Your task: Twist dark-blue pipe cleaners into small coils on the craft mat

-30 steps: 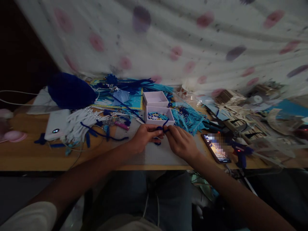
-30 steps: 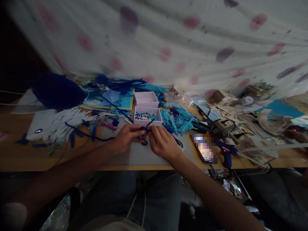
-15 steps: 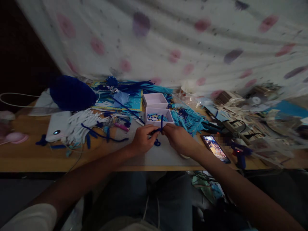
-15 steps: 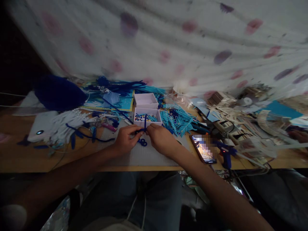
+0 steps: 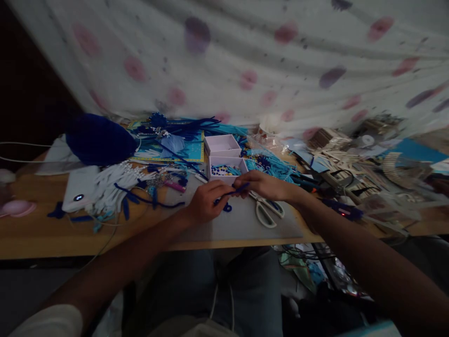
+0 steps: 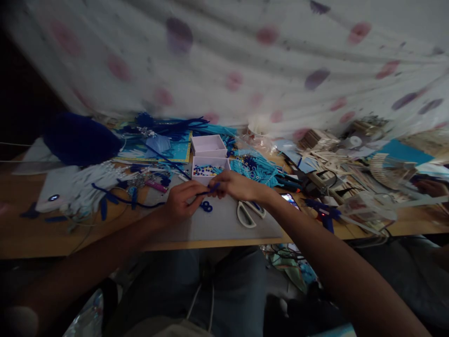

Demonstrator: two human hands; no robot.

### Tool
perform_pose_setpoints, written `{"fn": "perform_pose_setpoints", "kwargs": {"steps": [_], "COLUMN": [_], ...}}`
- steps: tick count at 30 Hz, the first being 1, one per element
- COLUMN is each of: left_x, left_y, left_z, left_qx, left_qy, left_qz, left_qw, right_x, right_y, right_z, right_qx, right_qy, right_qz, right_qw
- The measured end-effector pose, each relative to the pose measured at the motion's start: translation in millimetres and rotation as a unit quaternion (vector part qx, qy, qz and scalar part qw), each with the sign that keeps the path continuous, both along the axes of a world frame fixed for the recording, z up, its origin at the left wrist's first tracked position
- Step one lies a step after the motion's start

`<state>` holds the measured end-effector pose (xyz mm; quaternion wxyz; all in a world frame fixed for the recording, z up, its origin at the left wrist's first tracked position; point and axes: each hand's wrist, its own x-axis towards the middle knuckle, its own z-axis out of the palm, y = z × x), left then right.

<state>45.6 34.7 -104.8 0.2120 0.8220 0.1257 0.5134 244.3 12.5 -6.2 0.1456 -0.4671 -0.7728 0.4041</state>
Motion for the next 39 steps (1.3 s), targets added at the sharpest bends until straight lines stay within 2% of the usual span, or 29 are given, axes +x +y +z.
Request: {"fn": "perform_pose_setpoints", "kwargs": {"steps": [2,4,7,9,11,12,14,16,20,22,27,33,36,38,39], "left_x": [-1,-1,2,4,6,7,7,7,8,9,10,8,10,13,13], "left_y": [-1,-2,-2,0,2,4,6,6,5,5,3,-10,-14,-13,-11], "left_z": [3.1,5.5,6.1,5.7,6.5,7.4,9.8,11.3,7.0,3.2,3.2,11.5,12.2,12.7,13.2], "left_qx": [-0.026,-0.078,-0.232,-0.379,-0.500,-0.538,-0.572,-0.560,-0.453,-0.422,-0.428,-0.377,-0.376,-0.416,-0.443], "left_qy": [-0.001,-0.004,-0.009,-0.043,-0.081,-0.091,-0.090,-0.079,-0.041,-0.038,-0.090,-0.102,-0.111,-0.133,-0.145], "left_qz": [-0.013,-0.026,-0.053,-0.090,-0.133,-0.151,-0.174,-0.175,-0.098,-0.070,-0.083,-0.021,0.000,-0.007,-0.021], "left_qw": [1.000,0.997,0.971,0.920,0.852,0.824,0.797,0.806,0.885,0.903,0.895,0.920,0.920,0.900,0.884], "right_x": [3,4,4,1,-2,-4,-7,-11,-18,-21,-19,-2,5,5,3], "right_y": [1,1,-1,-3,-7,-8,-12,-15,-18,-18,-19,-30,-42,-48,-50], "right_z": [-0.4,-2.0,-5.2,-6.1,-5.7,-5.4,-5.1,-5.7,-8.0,-8.2,-5.9,-13.3,-24.7,-33.1,-36.8], "right_qx": [-0.025,-0.010,0.040,0.080,0.138,0.171,0.223,0.237,0.230,0.232,0.296,0.354,0.479,0.534,0.541], "right_qy": [0.006,-0.016,-0.050,-0.082,-0.123,-0.145,-0.187,-0.222,-0.287,-0.300,-0.272,-0.246,-0.191,-0.168,-0.166], "right_qz": [0.009,0.030,0.018,-0.005,-0.014,-0.012,-0.009,-0.012,-0.020,-0.013,0.020,0.057,0.042,0.031,0.017], "right_qw": [1.000,0.999,0.998,0.993,0.983,0.974,0.957,0.946,0.930,0.925,0.916,0.900,0.856,0.828,0.824]}}
